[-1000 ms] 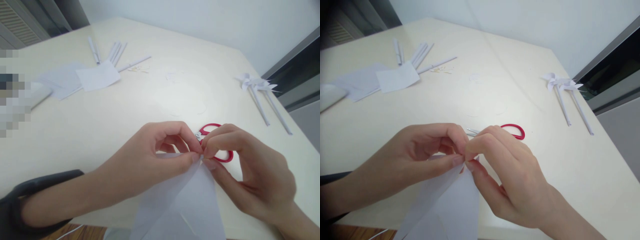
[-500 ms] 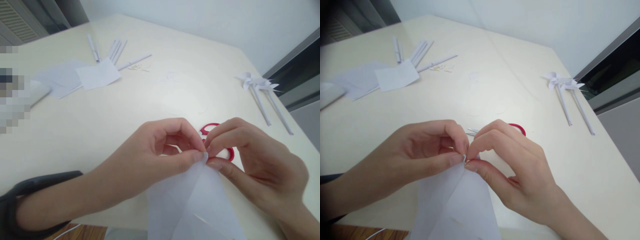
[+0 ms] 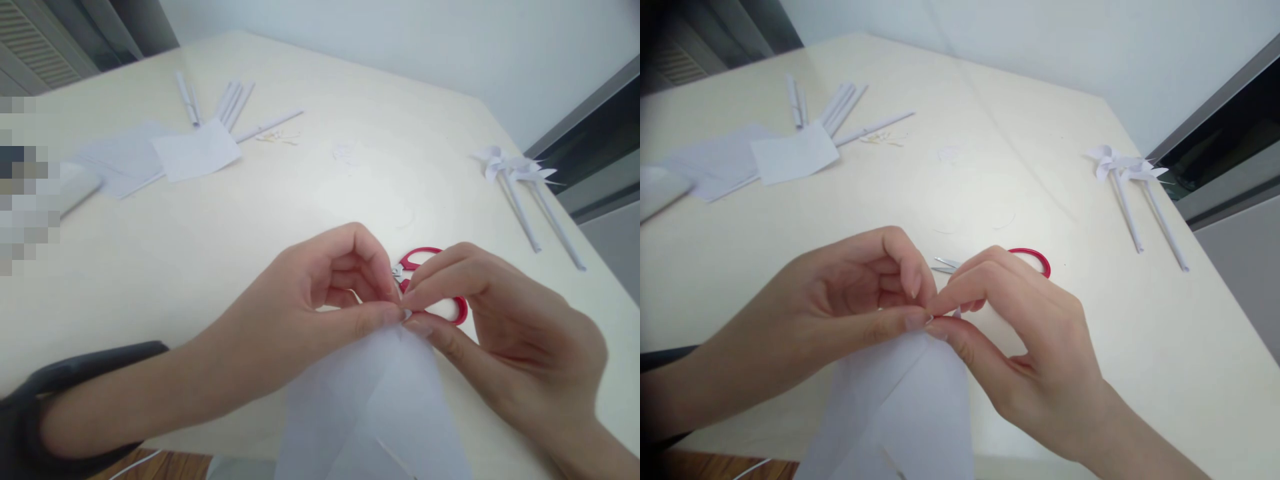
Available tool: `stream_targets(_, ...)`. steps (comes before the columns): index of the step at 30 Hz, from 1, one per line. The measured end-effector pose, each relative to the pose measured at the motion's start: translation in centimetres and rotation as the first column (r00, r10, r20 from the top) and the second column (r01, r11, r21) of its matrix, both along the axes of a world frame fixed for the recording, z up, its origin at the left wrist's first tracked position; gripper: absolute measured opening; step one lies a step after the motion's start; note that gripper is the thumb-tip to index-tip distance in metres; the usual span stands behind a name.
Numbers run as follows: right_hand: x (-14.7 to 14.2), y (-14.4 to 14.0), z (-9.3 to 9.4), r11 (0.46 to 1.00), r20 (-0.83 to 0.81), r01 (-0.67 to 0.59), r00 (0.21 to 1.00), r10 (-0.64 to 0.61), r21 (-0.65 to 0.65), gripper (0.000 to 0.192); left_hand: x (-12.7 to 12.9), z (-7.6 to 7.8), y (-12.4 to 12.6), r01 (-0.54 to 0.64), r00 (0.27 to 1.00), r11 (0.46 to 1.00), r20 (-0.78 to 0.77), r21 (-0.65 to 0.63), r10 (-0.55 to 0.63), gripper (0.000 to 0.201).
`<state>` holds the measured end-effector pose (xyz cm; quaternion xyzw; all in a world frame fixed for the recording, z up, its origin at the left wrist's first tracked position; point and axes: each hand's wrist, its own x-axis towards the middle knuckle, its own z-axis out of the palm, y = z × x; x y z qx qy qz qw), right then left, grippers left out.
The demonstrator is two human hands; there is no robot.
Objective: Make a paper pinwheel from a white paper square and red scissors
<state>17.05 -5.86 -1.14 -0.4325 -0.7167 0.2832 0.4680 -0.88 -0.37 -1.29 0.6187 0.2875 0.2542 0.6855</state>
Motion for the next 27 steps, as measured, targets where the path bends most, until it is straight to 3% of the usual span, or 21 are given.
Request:
stream_targets(6,-0.08,-0.25,-0.20,0.996,0.105,0.039,0.993,-0.048,0.082,0.021,0.12,-0.14,0.15,-0.036,0.999,0.999,0.030,0.005,0.036,0.010)
stream_targets(18,-0.12,-0.28,-0.39,0.974,0.257,0.019,0.963,-0.078,0.225,0.023,0.04,-0.42,0.53,0.016,0.996,1.000,0.085,-0.024,-0.014,0.013)
stream_targets(23,0.09,-0.19,-0.65,0.969,0.197,0.013,0.978,-0.063,0.248,0.027,0.23,-0.67,0.85,0.046,0.993,0.997,0.112,-0.063,-0.039,0.014)
stream_targets(27,0.00,-0.14,-0.66,0.985,0.070,0.044,0.996,-0.057,0.167,0.022,0.17,-0.60,0.83,0.056,0.993,0.997,0.109,-0.047,-0.050,0.015)
